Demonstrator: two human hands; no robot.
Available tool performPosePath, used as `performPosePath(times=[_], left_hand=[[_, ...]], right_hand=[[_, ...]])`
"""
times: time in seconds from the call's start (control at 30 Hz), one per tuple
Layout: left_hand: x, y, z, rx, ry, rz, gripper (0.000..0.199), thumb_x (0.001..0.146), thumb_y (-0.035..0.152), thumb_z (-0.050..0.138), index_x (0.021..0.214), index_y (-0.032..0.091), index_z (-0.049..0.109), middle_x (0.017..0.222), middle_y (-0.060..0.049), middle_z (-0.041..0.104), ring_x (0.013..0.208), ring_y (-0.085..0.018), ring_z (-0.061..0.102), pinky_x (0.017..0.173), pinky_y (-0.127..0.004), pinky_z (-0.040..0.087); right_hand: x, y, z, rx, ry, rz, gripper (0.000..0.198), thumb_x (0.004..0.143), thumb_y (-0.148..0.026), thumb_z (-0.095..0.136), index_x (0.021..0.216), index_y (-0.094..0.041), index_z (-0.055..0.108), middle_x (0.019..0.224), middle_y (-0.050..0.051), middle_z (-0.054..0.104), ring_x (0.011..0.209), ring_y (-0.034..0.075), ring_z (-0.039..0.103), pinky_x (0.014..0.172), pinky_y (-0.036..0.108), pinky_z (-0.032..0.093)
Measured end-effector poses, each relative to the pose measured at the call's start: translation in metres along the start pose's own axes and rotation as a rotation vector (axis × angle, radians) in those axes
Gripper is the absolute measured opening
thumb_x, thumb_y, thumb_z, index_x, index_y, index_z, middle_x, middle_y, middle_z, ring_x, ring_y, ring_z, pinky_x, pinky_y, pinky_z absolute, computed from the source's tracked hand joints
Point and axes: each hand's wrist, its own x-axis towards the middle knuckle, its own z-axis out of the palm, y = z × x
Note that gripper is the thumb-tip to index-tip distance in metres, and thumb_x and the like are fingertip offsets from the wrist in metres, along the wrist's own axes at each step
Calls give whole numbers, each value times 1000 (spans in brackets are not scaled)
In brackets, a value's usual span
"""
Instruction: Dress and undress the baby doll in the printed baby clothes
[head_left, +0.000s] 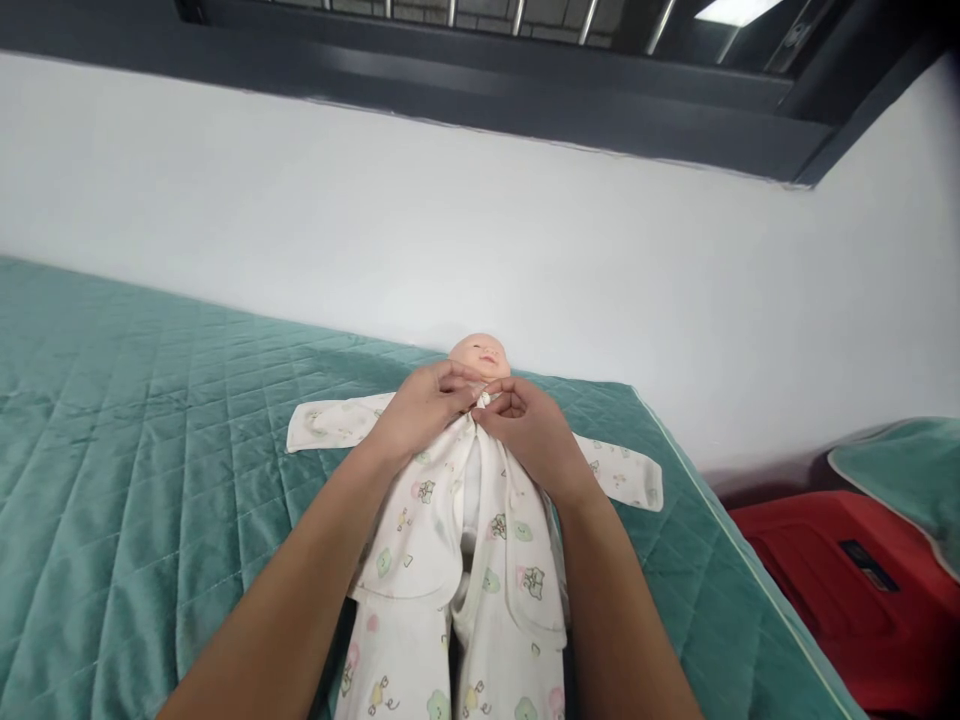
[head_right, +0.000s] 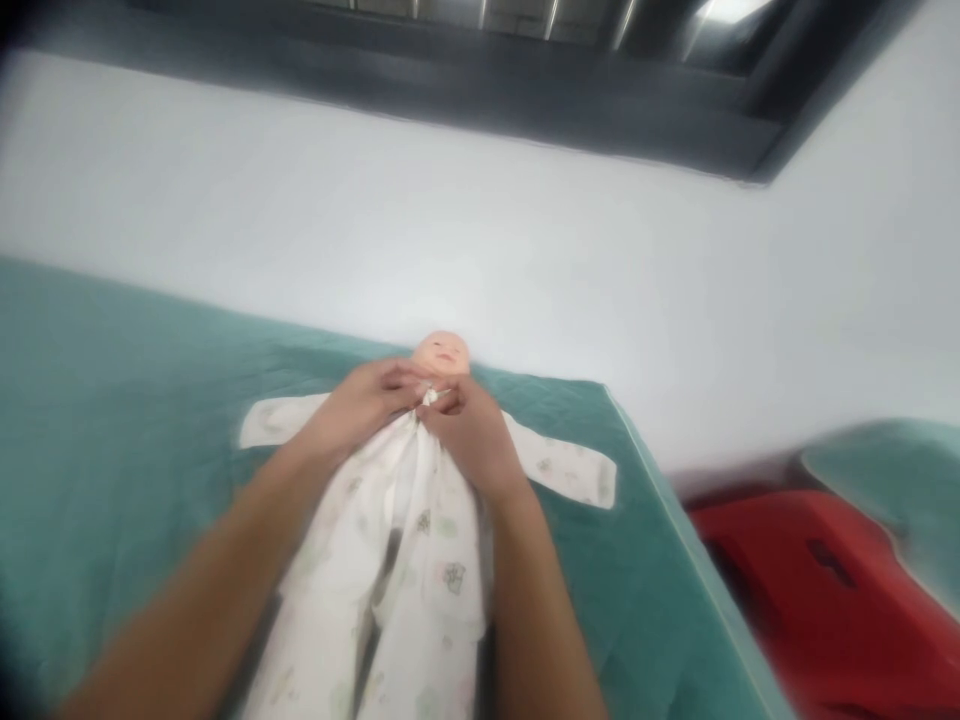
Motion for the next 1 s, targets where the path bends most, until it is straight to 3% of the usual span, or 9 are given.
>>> performPosePath(times=[0.17,0.43,0.67,0.87,1.0], left_hand=[[1,-1,5,-26,41,-32,26,75,28,67,99,19,67,87,-4,72,78,-17,66,65,-26,46],[1,1,2,-53,54,-100,24,70,23,65,94,19,68,87,-3,72,78,-18,65,69,-27,47],[0,6,3,81,34,-35,16,74,20,59,86,17,70,83,-3,71,78,-17,64,68,-26,45],[-3,7,-1,232,-20,54,26,77,19,57,97,21,74,101,-4,72,85,-19,65,76,-29,48],[-3,7,-5,273,-89,110,31,81,17,53,101,25,75,115,-3,70,100,-21,63,92,-32,47]], right_hand=[[-2,-2,1,-5,-2,0,27,76,-34,69,100,-25,61,80,-2,64,72,15,59,63,27,43],[-1,1,-3,106,-25,-36,34,75,-37,70,105,-24,63,79,-1,66,72,16,60,66,28,44],[4,5,-5,190,-13,20,15,75,-30,62,88,-22,64,68,-4,61,55,11,46,56,25,35],[4,5,-5,41,38,37,18,75,-35,62,88,-23,65,59,-6,52,54,12,44,53,26,32],[3,6,-7,-1,9,79,23,74,-39,64,91,-24,64,65,-4,59,55,14,49,54,26,35]])
